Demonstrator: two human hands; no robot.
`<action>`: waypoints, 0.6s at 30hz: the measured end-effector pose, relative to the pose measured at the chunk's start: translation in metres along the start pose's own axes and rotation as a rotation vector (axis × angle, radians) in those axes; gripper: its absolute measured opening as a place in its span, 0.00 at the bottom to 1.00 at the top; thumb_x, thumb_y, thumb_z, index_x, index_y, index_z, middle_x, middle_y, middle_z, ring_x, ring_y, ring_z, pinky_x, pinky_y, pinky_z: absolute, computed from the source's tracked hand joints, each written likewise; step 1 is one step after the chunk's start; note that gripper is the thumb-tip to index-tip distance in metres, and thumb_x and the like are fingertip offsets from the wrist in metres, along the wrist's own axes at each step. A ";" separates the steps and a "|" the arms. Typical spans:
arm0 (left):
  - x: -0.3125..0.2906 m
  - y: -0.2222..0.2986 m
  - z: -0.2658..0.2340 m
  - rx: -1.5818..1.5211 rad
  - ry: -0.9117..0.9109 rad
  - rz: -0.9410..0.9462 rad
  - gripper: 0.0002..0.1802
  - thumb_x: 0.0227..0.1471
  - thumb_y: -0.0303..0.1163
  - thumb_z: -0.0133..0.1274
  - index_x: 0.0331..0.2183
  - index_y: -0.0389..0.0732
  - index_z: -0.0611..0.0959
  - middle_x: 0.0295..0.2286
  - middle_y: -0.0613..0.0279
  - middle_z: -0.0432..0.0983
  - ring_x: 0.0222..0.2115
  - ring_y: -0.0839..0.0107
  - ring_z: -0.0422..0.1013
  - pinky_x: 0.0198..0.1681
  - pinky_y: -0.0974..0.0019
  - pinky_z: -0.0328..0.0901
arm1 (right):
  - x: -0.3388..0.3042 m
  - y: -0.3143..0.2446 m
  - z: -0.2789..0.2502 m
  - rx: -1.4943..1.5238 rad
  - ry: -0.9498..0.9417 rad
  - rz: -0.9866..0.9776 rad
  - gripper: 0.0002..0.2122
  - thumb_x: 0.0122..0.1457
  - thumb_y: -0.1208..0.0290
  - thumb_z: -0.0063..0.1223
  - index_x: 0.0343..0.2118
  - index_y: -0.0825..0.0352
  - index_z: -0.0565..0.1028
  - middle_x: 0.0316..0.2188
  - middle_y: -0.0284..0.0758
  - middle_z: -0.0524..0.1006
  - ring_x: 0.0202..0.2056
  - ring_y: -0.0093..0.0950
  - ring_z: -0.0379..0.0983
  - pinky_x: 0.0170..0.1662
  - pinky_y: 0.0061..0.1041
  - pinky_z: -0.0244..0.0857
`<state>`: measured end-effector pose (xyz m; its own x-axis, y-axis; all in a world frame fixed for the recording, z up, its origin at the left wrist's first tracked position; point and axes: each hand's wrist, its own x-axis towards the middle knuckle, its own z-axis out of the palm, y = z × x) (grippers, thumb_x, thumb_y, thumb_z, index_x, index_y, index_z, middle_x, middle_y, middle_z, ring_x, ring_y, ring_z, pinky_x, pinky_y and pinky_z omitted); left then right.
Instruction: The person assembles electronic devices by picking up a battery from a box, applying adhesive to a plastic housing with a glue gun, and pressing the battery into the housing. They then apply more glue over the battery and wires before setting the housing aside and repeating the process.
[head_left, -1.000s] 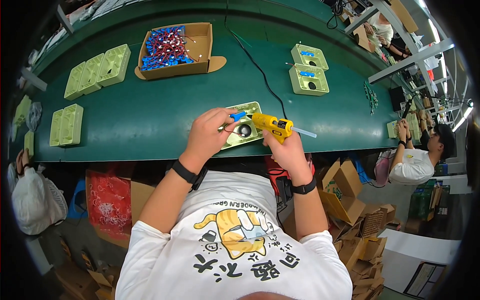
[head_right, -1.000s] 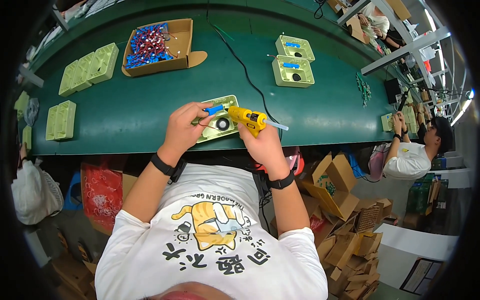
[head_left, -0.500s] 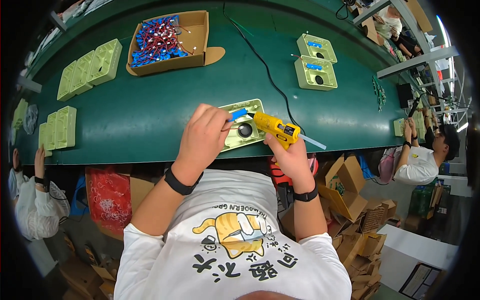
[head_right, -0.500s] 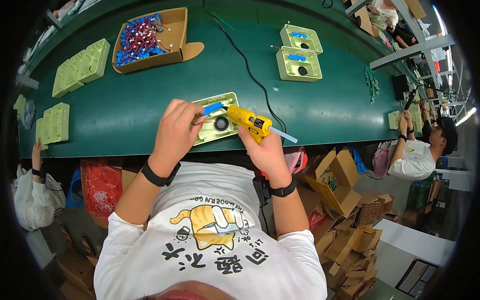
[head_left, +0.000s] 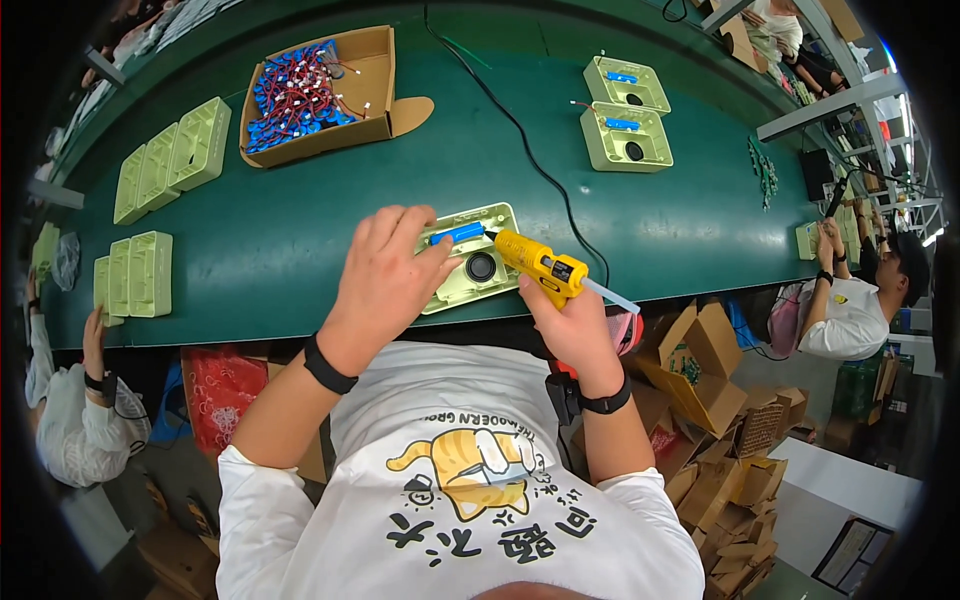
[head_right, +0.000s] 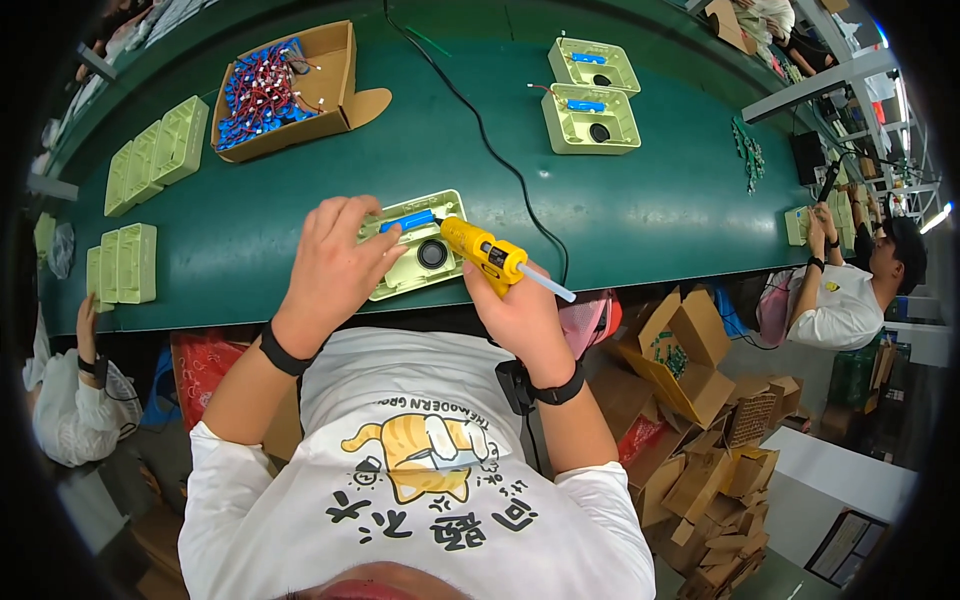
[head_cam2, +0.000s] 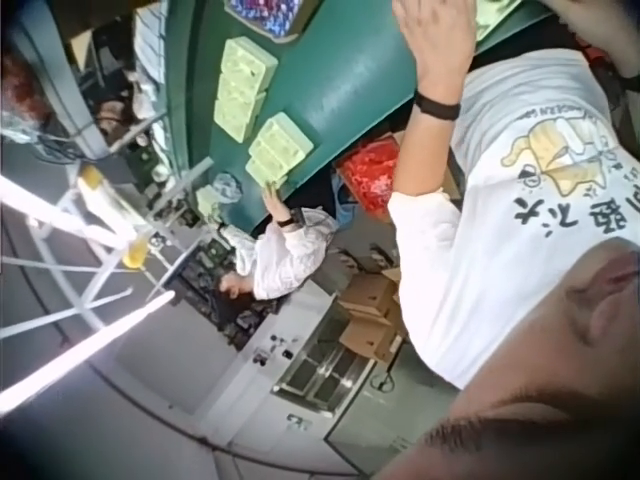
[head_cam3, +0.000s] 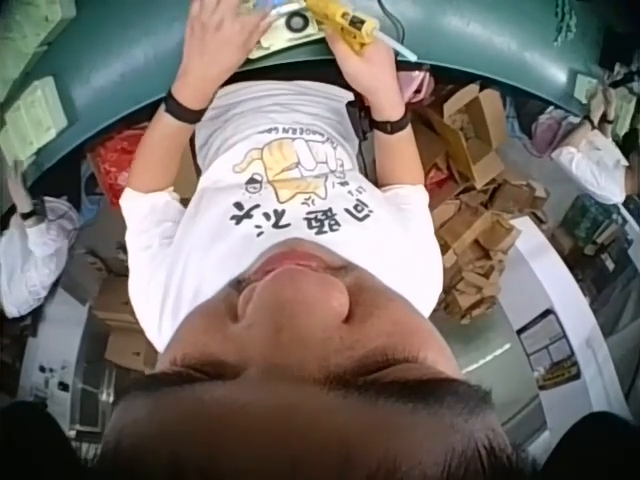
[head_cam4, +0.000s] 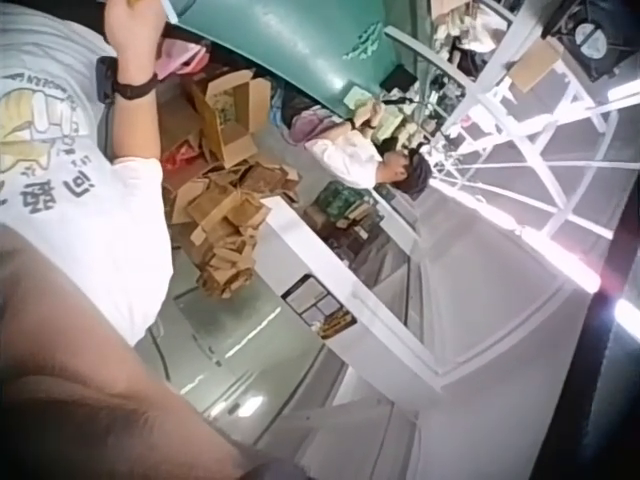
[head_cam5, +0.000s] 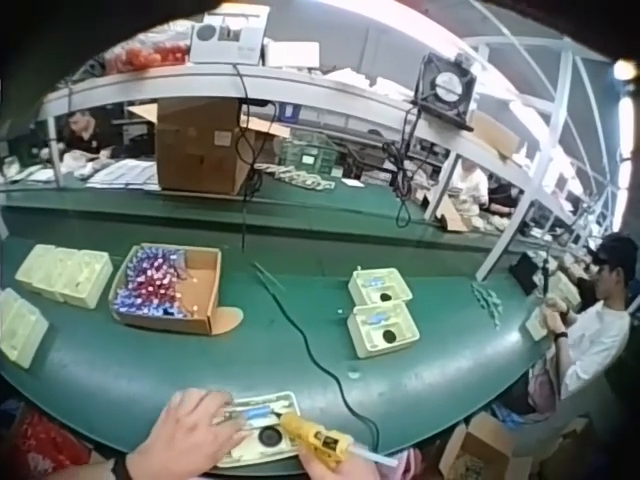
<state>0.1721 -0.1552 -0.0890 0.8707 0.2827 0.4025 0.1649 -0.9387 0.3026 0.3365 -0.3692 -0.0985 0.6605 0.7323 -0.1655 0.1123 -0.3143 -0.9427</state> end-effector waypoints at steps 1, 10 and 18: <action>0.001 -0.003 -0.004 0.013 -0.014 0.022 0.13 0.58 0.36 0.71 0.44 0.43 0.93 0.55 0.58 0.82 0.54 0.56 0.74 0.54 0.53 0.72 | 0.001 0.004 0.001 -0.019 0.007 -0.056 0.17 0.73 0.64 0.67 0.55 0.74 0.83 0.37 0.32 0.87 0.31 0.20 0.79 0.35 0.24 0.74; -0.014 -0.031 -0.010 -0.221 -0.183 -0.007 0.31 0.52 0.51 0.75 0.55 0.50 0.93 0.61 0.52 0.78 0.60 0.47 0.72 0.63 0.48 0.67 | 0.004 -0.008 0.003 -0.166 -0.013 -0.010 0.15 0.72 0.68 0.67 0.53 0.75 0.84 0.39 0.34 0.88 0.37 0.21 0.80 0.41 0.26 0.74; -0.036 -0.002 0.006 -0.163 -0.080 -0.150 0.44 0.44 0.48 0.81 0.63 0.51 0.86 0.64 0.46 0.72 0.61 0.43 0.71 0.65 0.44 0.67 | -0.002 -0.008 0.004 -0.051 0.021 0.005 0.16 0.70 0.65 0.66 0.52 0.72 0.85 0.37 0.46 0.89 0.35 0.40 0.87 0.40 0.35 0.78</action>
<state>0.1435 -0.1648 -0.1095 0.8769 0.3944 0.2747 0.2241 -0.8411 0.4923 0.3314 -0.3659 -0.0913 0.6768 0.7177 -0.1638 0.1460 -0.3490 -0.9257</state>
